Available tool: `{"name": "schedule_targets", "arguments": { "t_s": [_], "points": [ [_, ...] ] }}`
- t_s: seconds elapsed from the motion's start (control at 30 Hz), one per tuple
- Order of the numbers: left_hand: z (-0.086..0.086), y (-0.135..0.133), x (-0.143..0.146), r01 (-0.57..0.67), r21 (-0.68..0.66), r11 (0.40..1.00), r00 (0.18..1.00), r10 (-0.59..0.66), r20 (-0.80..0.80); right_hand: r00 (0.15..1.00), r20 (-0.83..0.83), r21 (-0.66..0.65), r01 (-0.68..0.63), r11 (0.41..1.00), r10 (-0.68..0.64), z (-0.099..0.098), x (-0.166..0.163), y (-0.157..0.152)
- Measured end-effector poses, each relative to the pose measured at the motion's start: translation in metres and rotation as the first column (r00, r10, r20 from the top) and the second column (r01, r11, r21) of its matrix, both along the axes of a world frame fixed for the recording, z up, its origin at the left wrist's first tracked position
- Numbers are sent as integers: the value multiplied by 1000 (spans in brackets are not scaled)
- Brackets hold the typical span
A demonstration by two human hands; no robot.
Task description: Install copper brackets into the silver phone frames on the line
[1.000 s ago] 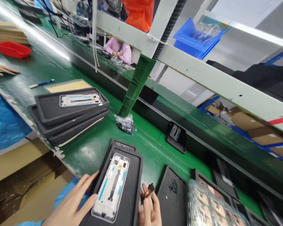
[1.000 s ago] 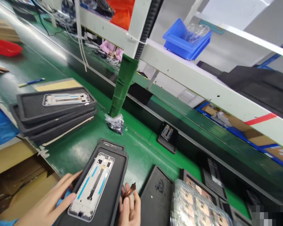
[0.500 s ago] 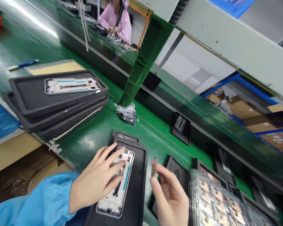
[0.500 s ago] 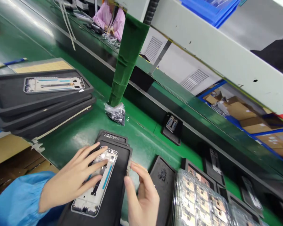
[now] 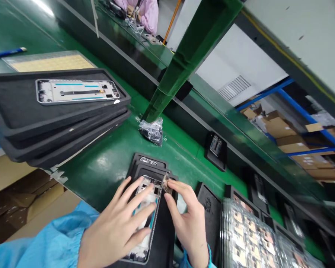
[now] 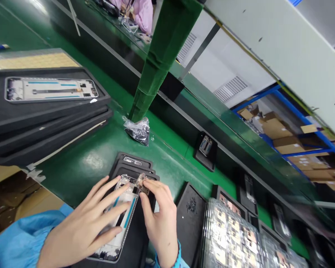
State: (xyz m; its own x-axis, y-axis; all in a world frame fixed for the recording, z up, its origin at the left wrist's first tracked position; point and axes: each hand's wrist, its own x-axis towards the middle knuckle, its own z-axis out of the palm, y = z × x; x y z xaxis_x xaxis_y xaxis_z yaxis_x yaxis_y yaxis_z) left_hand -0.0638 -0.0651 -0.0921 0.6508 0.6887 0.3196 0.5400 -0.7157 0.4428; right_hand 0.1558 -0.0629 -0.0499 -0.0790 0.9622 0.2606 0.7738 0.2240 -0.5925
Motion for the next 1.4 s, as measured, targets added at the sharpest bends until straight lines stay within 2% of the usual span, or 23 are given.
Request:
{"name": "schedule_targets", "arguments": {
  "t_s": [0.07,0.17,0.33,0.43,0.6,0.77,1.13,1.4],
  "points": [
    [-1,-8,-5,57,25,998,992,-60,114,994,52,-18,-92,996,93,-2,-5,2],
    [-1,-19,-13,80,47,996,960,-90,263,965,144,-56,-213,975,219,-7,-14,6],
    [5,-18,-19,106,68,992,963,-120,240,924,266,-57,-268,962,274,-10,-20,8],
    [8,-14,-17,73,56,996,963,-85,256,907,303,-59,-289,955,293,-9,-20,9],
    [11,-11,-14,100,35,994,961,-106,255,896,324,-83,-294,952,304,-10,-19,8],
    [13,-9,-15,108,34,994,959,-113,259,912,262,-95,-300,949,315,-13,-18,9],
    [8,-8,-13,111,3,994,951,-107,290,952,182,1,-249,968,245,-30,-14,5],
    [4,-11,-13,133,-13,991,949,-123,290,965,162,25,-213,977,206,-30,-15,6]
  ]
}}
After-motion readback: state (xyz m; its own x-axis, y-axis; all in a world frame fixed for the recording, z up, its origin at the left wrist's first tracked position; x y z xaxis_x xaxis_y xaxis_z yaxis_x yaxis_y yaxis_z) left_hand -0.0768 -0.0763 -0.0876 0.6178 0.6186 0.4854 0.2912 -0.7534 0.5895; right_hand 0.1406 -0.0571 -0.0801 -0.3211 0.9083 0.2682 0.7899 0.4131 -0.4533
